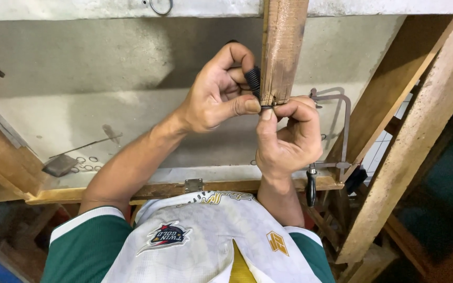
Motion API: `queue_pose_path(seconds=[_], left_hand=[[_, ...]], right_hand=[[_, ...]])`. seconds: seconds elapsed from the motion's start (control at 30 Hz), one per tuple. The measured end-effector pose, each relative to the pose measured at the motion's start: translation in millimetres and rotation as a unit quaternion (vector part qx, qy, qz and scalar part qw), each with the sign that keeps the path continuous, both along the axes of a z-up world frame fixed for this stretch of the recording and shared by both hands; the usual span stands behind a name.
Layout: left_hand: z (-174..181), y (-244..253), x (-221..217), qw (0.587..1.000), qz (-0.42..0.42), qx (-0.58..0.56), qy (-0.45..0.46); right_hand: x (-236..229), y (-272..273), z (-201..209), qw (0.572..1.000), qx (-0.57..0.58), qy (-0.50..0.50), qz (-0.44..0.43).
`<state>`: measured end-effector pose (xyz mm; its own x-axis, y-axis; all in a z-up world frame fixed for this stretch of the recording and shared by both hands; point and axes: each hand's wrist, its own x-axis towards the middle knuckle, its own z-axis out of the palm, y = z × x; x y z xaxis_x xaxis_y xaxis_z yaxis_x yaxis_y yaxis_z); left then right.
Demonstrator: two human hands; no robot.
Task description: The person holds a small metal spring and uses a hacksaw to cut it into two pieces. They then use a thin metal rod to clean the interior of the cut spring and repeat the cutting process on the remaining piece.
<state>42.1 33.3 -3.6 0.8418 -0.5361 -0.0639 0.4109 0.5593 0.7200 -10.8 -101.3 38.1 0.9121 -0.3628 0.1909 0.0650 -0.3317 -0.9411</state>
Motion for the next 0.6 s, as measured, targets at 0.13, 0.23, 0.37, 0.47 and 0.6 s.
queue_pose_path(seconds=[0.13, 0.23, 0.37, 0.47, 0.6], left_hand=[[-1, -4, -5, 0.999, 0.006, -0.03, 0.034], [-1, -3, -5, 0.999, 0.006, -0.033, 0.024], [-3, -3, -5, 0.999, -0.001, -0.033, 0.029], [-3, -3, -3, 0.999, 0.0, -0.036, 0.019], [-5, -3, -2, 0.999, -0.008, -0.05, 0.006]], right_hand=[[0, -1, 4, 1.0, -0.01, 0.006, 0.0], [0, -2, 12, 1.0, -0.006, 0.015, 0.016], [-20, -18, 24, 0.997, -0.048, 0.018, 0.05], [-67, -58, 23, 0.99, -0.136, 0.012, 0.043], [-114, -97, 51, 0.899, -0.374, 0.226, 0.022]])
